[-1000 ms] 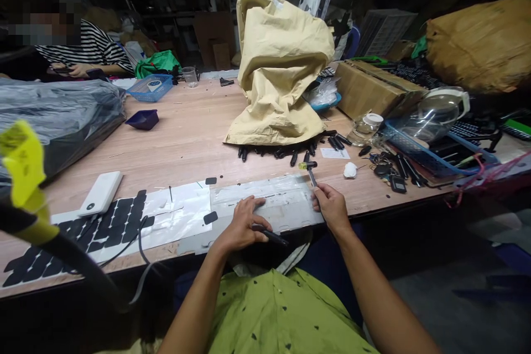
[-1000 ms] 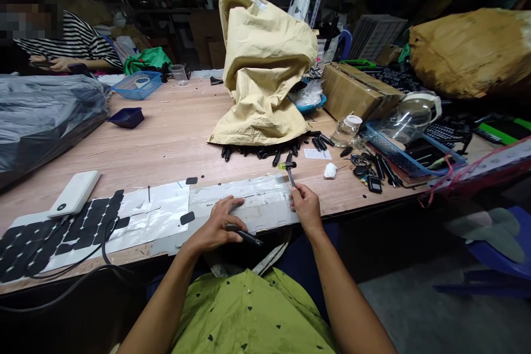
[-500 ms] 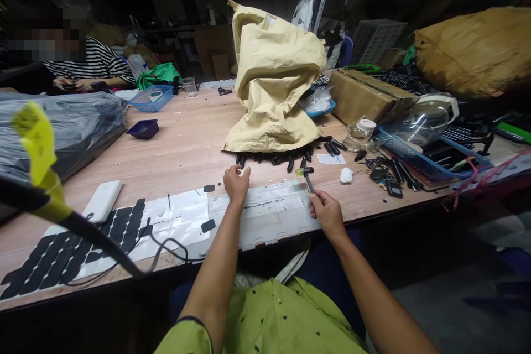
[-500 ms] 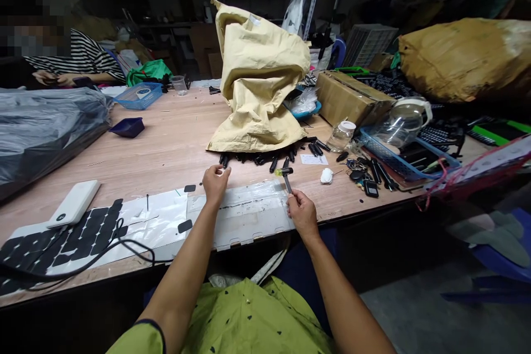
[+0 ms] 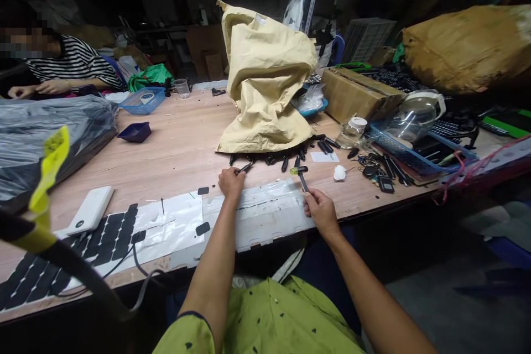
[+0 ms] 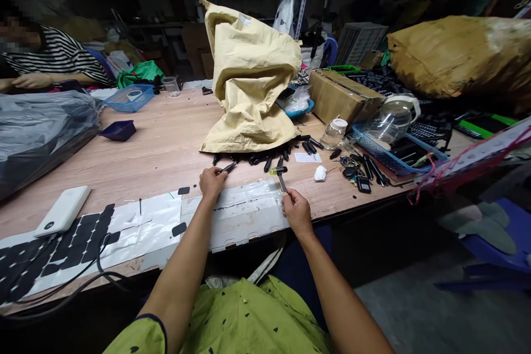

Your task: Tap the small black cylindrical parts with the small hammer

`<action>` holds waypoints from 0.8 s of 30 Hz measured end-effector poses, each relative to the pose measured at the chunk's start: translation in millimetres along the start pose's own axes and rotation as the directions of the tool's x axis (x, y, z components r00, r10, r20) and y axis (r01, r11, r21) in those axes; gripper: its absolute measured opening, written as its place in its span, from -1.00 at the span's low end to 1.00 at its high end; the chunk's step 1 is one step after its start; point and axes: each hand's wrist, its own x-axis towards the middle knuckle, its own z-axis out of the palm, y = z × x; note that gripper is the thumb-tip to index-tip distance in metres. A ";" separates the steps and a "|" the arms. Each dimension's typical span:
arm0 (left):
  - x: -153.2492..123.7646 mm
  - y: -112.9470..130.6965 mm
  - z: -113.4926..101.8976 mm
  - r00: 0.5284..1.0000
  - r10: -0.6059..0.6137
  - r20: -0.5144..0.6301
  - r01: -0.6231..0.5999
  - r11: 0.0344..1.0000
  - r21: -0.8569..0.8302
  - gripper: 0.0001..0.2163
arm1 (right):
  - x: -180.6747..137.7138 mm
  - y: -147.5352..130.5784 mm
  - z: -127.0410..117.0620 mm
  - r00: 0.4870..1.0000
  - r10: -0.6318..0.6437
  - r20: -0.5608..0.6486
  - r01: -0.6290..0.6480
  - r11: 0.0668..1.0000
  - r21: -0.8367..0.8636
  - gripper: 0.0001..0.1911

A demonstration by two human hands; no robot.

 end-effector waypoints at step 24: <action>-78.5 -31.9 -12.9 0.860 0.432 0.272 -0.426 0.901 -0.086 -0.86 | -24.7 6.9 0.0 0.908 -0.419 0.022 0.410 0.876 -0.254 -0.67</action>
